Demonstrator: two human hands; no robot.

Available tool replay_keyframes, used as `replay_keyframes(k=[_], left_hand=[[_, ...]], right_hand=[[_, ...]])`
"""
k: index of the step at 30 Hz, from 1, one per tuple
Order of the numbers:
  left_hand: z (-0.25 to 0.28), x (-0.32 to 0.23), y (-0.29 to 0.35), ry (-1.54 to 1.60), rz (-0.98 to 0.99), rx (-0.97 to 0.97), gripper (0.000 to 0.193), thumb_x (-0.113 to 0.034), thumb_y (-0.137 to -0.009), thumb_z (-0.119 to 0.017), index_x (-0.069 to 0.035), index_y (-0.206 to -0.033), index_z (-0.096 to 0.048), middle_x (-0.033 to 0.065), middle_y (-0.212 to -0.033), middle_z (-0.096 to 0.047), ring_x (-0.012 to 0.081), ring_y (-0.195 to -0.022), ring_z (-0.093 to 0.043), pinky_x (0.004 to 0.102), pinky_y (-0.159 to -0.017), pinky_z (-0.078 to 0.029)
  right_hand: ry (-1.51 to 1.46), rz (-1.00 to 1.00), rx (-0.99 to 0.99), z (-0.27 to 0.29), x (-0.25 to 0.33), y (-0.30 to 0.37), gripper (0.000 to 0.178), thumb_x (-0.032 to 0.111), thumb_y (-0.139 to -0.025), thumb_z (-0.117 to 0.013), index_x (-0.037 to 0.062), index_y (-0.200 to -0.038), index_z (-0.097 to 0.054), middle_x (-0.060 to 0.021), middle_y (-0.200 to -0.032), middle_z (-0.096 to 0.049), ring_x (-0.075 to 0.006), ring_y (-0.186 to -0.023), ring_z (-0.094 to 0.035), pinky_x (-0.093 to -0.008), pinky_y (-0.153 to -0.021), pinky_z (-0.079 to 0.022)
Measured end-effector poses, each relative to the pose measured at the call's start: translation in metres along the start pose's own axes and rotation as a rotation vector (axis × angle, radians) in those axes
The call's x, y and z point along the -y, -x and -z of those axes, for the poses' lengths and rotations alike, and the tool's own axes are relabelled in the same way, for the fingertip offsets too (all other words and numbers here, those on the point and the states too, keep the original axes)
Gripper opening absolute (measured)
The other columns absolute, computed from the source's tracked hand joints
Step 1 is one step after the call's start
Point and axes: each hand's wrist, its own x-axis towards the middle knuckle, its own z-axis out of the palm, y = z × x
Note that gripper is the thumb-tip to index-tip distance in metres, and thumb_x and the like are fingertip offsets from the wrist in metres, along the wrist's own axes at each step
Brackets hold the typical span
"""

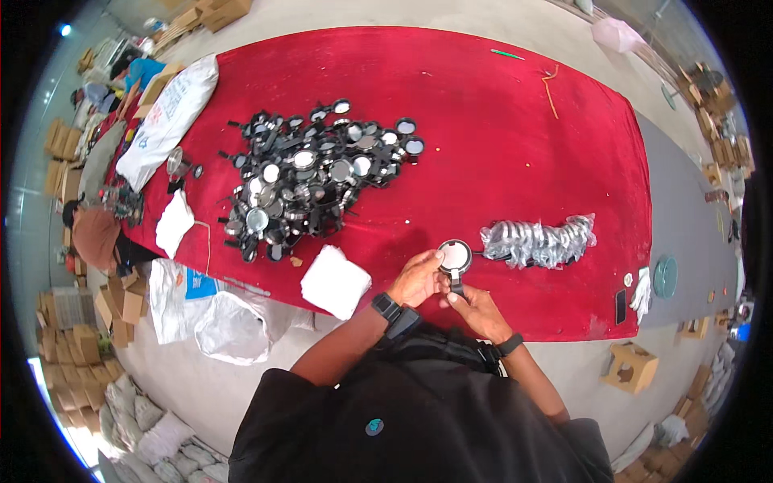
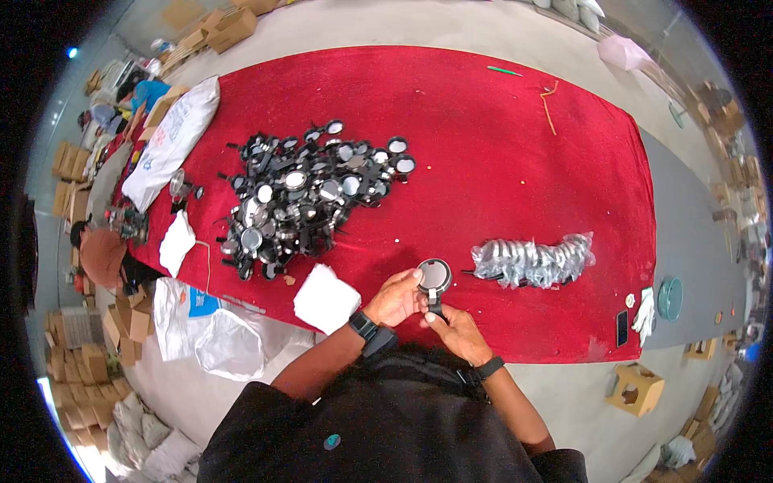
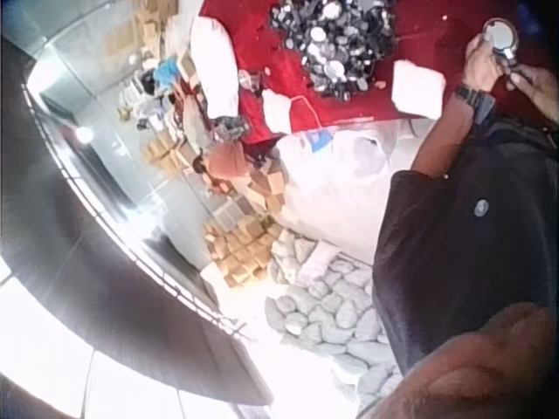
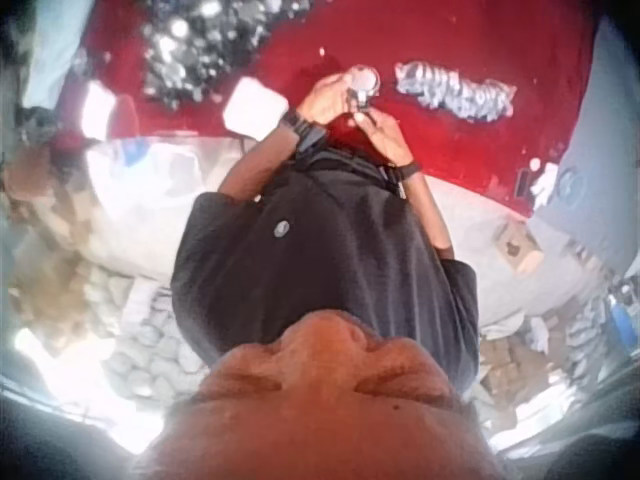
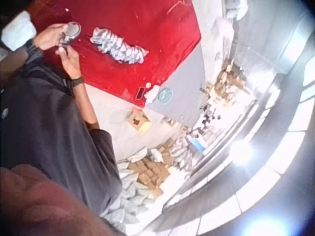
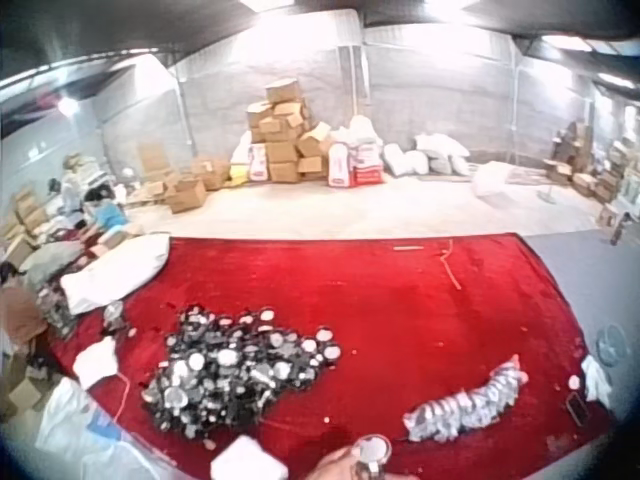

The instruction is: Packing small circular components into plastic bags in a manufacturing setting.

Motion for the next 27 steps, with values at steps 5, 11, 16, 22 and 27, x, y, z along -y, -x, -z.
replay_keyframes(k=[5, 11, 16, 22, 27], left_hand=[[0.029, 0.01, 0.046, -0.303, 0.041, -0.068, 0.039, -0.042, -0.108, -0.058, -0.005, -0.116, -0.065, 0.0028, -0.095, -0.07, 0.009, -0.073, -0.065, 0.0246, -0.062, -0.053], [0.131, 0.004, 0.098, -1.494, -0.488, -0.498, 0.038, -0.037, -0.091, -0.077, 0.001, -0.094, -0.071, 0.0175, -0.085, -0.071, 0.0349, -0.081, -0.069, 0.0449, -0.073, -0.055], [0.246, 0.003, 0.152, -1.861, -0.22, -1.065, 0.046, -0.02, -0.075, -0.089, -0.002, -0.11, -0.064, 0.0196, -0.109, -0.065, 0.0387, -0.104, -0.066, 0.0477, -0.085, -0.055], [0.276, -0.014, 0.152, -1.793, -0.321, -0.964, 0.02, -0.024, -0.09, -0.075, -0.005, -0.096, -0.069, 0.019, -0.094, -0.067, 0.0402, -0.09, -0.068, 0.0495, -0.078, -0.055], [0.255, -0.042, 0.164, -1.739, -0.489, -0.859, 0.017, -0.016, -0.09, -0.073, -0.001, -0.083, -0.07, 0.0228, -0.084, -0.067, 0.0413, -0.082, -0.067, 0.0491, -0.073, -0.053]], right_hand=[[0.054, -0.041, 0.128, -0.028, 0.016, 0.006, 0.034, 0.032, -0.106, -0.065, -0.0006, -0.103, -0.076, -0.0027, -0.083, -0.072, -0.0113, -0.082, -0.066, -0.0301, -0.079, -0.054], [0.052, -0.161, 0.066, -0.041, 0.019, 0.003, 0.041, 0.035, -0.108, -0.06, -0.0025, -0.097, -0.073, -0.0015, -0.075, -0.065, -0.0116, -0.07, -0.059, -0.0302, -0.068, -0.049], [0.002, -0.186, -0.009, -0.043, 0.015, 0.014, 0.04, 0.033, -0.108, -0.059, -0.0026, -0.097, -0.073, -0.0029, -0.077, -0.066, -0.0123, -0.072, -0.06, -0.0303, -0.069, -0.049], [0.016, -0.178, -0.05, -0.048, 0.024, 0.021, 0.04, 0.034, -0.108, -0.059, -0.0022, -0.098, -0.073, -0.0035, -0.078, -0.067, -0.0125, -0.073, -0.06, -0.0306, -0.071, -0.05], [0.046, -0.178, -0.071, -0.054, 0.036, 0.021, 0.04, 0.034, -0.108, -0.059, -0.0019, -0.099, -0.073, -0.0034, -0.079, -0.068, -0.0126, -0.073, -0.06, -0.0303, -0.071, -0.05]])
